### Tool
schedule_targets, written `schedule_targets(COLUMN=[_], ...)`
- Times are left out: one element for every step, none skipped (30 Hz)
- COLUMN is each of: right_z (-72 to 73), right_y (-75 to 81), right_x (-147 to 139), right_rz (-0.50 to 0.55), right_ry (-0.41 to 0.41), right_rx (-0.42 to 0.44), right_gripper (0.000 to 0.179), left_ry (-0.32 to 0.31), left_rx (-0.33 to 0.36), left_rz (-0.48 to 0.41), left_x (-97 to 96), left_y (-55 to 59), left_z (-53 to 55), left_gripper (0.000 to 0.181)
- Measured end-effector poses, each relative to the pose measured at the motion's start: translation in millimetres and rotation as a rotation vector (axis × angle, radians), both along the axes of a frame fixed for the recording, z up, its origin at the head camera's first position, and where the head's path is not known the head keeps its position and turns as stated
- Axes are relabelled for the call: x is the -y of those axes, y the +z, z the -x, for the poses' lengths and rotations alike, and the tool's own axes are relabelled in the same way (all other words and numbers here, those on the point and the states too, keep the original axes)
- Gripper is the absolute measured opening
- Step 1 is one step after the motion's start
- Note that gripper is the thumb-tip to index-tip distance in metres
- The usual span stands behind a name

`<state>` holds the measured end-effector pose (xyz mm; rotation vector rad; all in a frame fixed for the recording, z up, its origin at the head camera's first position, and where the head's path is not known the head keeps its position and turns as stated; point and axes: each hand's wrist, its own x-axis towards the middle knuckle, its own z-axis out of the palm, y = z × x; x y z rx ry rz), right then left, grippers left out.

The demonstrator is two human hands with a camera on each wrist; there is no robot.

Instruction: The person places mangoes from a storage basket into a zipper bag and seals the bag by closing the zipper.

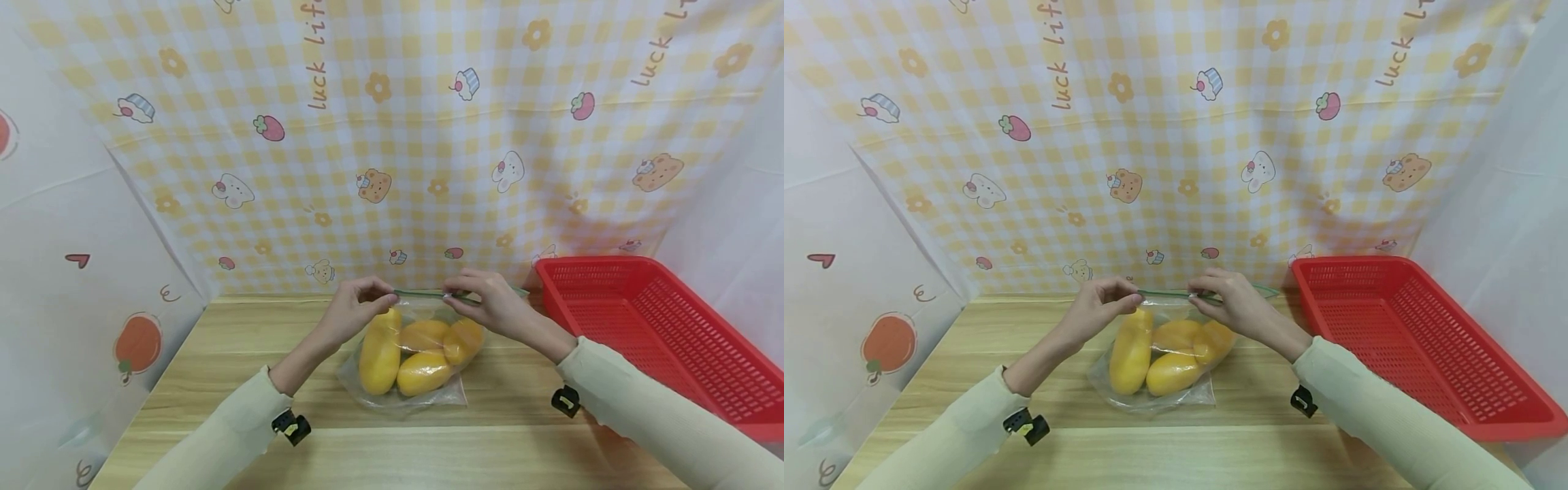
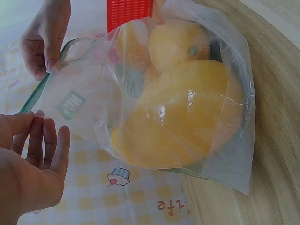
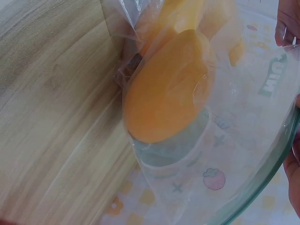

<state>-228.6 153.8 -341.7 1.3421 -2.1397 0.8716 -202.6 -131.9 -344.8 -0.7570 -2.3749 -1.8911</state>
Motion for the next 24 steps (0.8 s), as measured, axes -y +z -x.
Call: schedule_targets(right_z=[0.1,0.2,0.3,0.3,0.4,0.4,0.3,0.3,0.3,0.2,0.2,0.1,-0.1,-0.2,-0.3,-0.4,-0.5,-0.6,-0.6,-0.6,-0.6,-0.6,-0.6,-0.6], right_y=[-0.1,-0.2,-0.3,-0.4,-0.4,-0.5,-0.5,-0.5,-0.5,-0.7,-0.7,-0.8,-0.8,-0.8,-0.8,-0.7,-0.7,-0.7,-0.7,-0.7,-0.6,-0.6,-0.6,-0.6], right_x=[-0.2,-0.4,-0.6,-0.7,-0.8,-1.0,-1.1,-1.1,-1.3,-1.5,-1.7,-2.0,-2.1,-2.3,-2.5,-2.7,-2.8,-3.1,-3.2,-3.3,-3.4,-3.6,-3.8,-4.0], right_rz=[0.0,0.0,0.0,-0.001,0.0,0.0,0.0,0.0,0.001,0.002,0.003,0.005,0.006,0.007,0.007,0.008,0.008,0.007,0.006,0.005,0.003,0.002,0.0,-0.002], right_ry=[0.001,0.001,0.001,0.001,0.001,0.002,0.002,0.002,0.003,0.002,0.002,0.002,0.001,0.001,0.0,-0.001,-0.002,-0.003,-0.004,-0.005,-0.006,-0.007,-0.008,-0.009], right_rx=[0.0,0.001,0.001,0.0,0.0,0.002,0.003,0.006,0.007,0.008,0.01,0.011,0.011,0.012,0.012,0.012,0.012,0.012,0.011,0.01,0.009,0.009,0.009,0.008], right_gripper=[0.021,0.021,0.02,0.02,0.02,0.02,0.021,0.021,0.021,0.021,0.021,0.022,0.022,0.022,0.022,0.022,0.022,0.022,0.022,0.022,0.022,0.022,0.022,0.022], left_ry=[-0.001,-0.002,-0.003,-0.003,-0.004,-0.004,-0.005,-0.006,-0.007,-0.008,-0.008,-0.008,-0.007,-0.005,-0.004,-0.002,-0.001,-0.001,-0.001,-0.001,-0.001,0.0,0.002,0.003], left_rx=[0.0,0.001,0.002,0.003,0.003,0.002,0.002,0.001,0.0,-0.001,-0.002,-0.004,-0.006,-0.007,-0.008,-0.01,-0.011,-0.013,-0.013,-0.013,-0.013,-0.012,-0.012,-0.011], left_rz=[-0.003,-0.005,-0.006,-0.007,-0.006,-0.006,-0.005,-0.005,-0.005,-0.004,-0.003,-0.002,-0.001,0.002,0.004,0.006,0.008,0.009,0.009,0.009,0.009,0.01,0.012,0.013], left_x=[0.0,0.0,0.1,0.1,0.2,0.3,0.5,0.6,0.8,0.9,1.0,1.0,1.0,1.0,0.9,0.8,0.6,0.5,0.4,0.3,0.2,0.2,0.2,0.1], left_y=[-0.1,0.0,-0.2,-0.4,-0.6,-0.7,-1.0,-1.2,-1.1,-1.1,-1.0,-0.9,-0.7,-0.5,-0.5,-0.5,-0.5,-0.6,-0.6,-0.7,-0.7,-0.6,-0.6,-0.3], left_z=[0.0,-0.1,-0.1,0.1,0.1,0.2,0.4,0.5,0.5,0.6,0.5,0.5,0.4,0.2,0.1,0.0,-0.1,-0.1,-0.2,-0.3,-0.3,-0.4,-0.4,-0.6], left_gripper=[0.01,0.009,0.009,0.009,0.009,0.009,0.009,0.009,0.009,0.009,0.009,0.009,0.009,0.009,0.009,0.009,0.01,0.01,0.01,0.01,0.01,0.01,0.01,0.01])
